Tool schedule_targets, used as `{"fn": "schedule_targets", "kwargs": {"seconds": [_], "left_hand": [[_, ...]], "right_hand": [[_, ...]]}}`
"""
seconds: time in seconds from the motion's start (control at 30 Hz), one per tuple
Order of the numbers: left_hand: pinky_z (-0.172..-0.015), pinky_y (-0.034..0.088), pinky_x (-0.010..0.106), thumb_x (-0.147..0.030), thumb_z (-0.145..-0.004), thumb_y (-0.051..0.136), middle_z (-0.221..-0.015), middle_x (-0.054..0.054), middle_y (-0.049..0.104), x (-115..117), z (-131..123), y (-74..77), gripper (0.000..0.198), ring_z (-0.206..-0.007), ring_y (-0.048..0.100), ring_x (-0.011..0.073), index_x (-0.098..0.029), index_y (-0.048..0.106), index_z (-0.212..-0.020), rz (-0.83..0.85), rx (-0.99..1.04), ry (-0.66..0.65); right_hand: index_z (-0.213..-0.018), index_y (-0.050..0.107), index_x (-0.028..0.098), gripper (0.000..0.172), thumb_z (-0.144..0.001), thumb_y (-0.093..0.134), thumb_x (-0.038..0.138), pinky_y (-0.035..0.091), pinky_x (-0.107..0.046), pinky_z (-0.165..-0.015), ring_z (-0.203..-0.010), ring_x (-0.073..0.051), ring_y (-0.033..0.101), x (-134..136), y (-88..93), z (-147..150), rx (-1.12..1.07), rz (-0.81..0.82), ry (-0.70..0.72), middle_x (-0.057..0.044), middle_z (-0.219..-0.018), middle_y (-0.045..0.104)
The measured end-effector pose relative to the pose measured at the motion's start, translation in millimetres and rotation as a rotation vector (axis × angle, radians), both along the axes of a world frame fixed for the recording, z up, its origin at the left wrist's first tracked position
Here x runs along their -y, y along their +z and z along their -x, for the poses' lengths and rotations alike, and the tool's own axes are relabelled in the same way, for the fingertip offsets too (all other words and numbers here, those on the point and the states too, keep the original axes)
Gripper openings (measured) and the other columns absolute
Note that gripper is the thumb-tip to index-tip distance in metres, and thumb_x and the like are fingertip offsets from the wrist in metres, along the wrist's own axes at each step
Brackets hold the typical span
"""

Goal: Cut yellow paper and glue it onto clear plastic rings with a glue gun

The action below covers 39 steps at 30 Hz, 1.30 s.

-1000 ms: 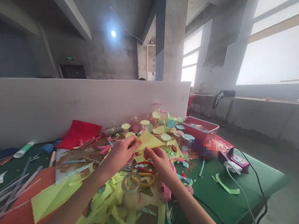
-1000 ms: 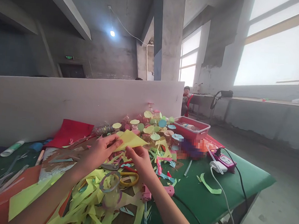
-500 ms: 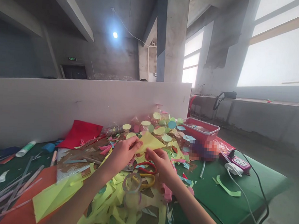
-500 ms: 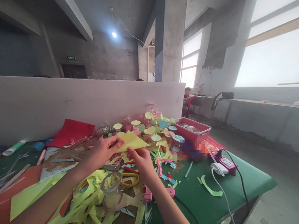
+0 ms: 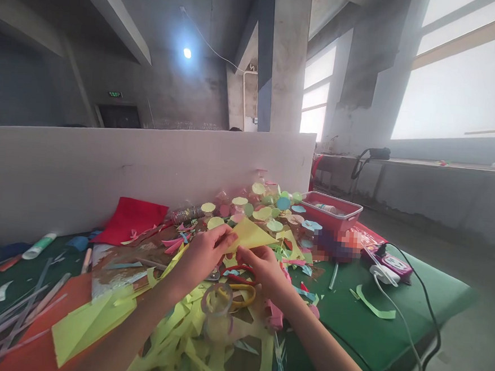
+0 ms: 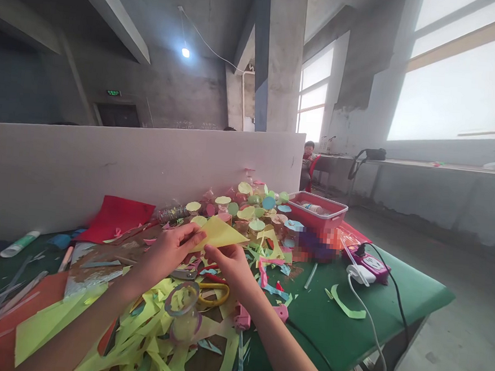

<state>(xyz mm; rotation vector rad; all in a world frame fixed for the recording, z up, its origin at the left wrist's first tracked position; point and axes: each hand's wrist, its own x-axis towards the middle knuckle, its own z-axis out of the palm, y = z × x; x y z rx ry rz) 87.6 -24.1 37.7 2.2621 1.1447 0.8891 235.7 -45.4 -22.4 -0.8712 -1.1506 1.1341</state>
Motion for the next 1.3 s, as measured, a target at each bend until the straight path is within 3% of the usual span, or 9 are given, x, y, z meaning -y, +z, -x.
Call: {"fn": "schedule_targets", "kwargs": {"seconds": [0.27, 0.5, 0.83, 0.97, 1.13, 1.3], "left_hand": [[-0.059, 0.037, 0.023, -0.043, -0.095, 0.037, -0.064, -0.005, 0.053, -3.6, 2.1, -5.4, 0.028, -0.057, 0.048, 0.0128, -0.024, 0.054, -0.083, -0.244, -0.138, -0.036], [-0.054, 0.037, 0.022, -0.044, -0.095, 0.038, -0.06, -0.006, 0.049, -9.0, 9.0, -3.5, 0.028, -0.05, 0.05, 0.0122, -0.024, 0.054, -0.084, -0.224, -0.127, 0.007], [-0.056, 0.037, 0.021, -0.046, -0.094, 0.038, -0.055, -0.006, 0.053, -21.1, 19.5, -3.6, 0.03, -0.05, 0.051, 0.0136, -0.025, 0.057, -0.085, -0.364, -0.173, 0.124], [-0.057, 0.037, 0.021, -0.048, -0.093, 0.038, -0.055, -0.006, 0.054, -21.2, 17.2, -5.6, 0.031, -0.054, 0.053, 0.0142, -0.025, 0.054, -0.081, -0.303, -0.151, 0.11], [-0.058, 0.036, 0.023, -0.05, -0.091, 0.039, -0.056, -0.007, 0.046, -18.7, 12.7, -4.4, 0.033, -0.051, 0.043, 0.012, -0.023, 0.051, -0.076, -0.151, -0.117, 0.084], [-0.056, 0.035, 0.024, -0.049, -0.087, 0.046, -0.064, -0.005, 0.047, -16.5, 13.7, -1.1, 0.032, -0.059, 0.045, 0.0134, -0.022, 0.053, -0.072, -0.008, -0.113, -0.013]], "right_hand": [[-0.065, 0.061, 0.019, 0.035, -0.066, 0.073, 0.052, 0.043, -0.026, -0.055, -0.058, -0.013, 0.048, 3.1, -0.9, 3.2, -0.046, 0.004, -0.024, 0.002, -0.061, 0.055], [-0.059, 0.061, 0.018, 0.039, -0.066, 0.072, 0.054, 0.039, -0.025, -0.055, -0.057, -0.014, 0.048, -8.3, -4.7, -6.9, 0.01, 0.005, -0.166, -0.001, -0.06, 0.057], [-0.064, 0.053, 0.02, 0.036, -0.075, 0.065, 0.052, 0.035, -0.023, -0.054, -0.061, -0.013, 0.042, -16.1, -7.5, -23.9, -0.098, -0.11, -0.286, 0.002, -0.064, 0.049], [-0.065, 0.051, 0.022, 0.035, -0.077, 0.063, 0.052, 0.034, -0.024, -0.055, -0.058, -0.013, 0.04, -20.0, -12.3, -21.8, -0.11, -0.109, -0.28, 0.004, -0.062, 0.046], [-0.066, 0.051, 0.022, 0.033, -0.08, 0.061, 0.05, 0.035, -0.025, -0.058, -0.059, -0.013, 0.04, -19.1, -12.9, -20.3, -0.123, -0.114, -0.303, 0.004, -0.061, 0.045], [-0.072, 0.054, 0.022, 0.032, -0.08, 0.06, 0.053, 0.036, -0.025, -0.058, -0.061, -0.014, 0.041, -21.2, -14.9, -21.1, -0.13, -0.104, -0.338, 0.004, -0.063, 0.045]]}}
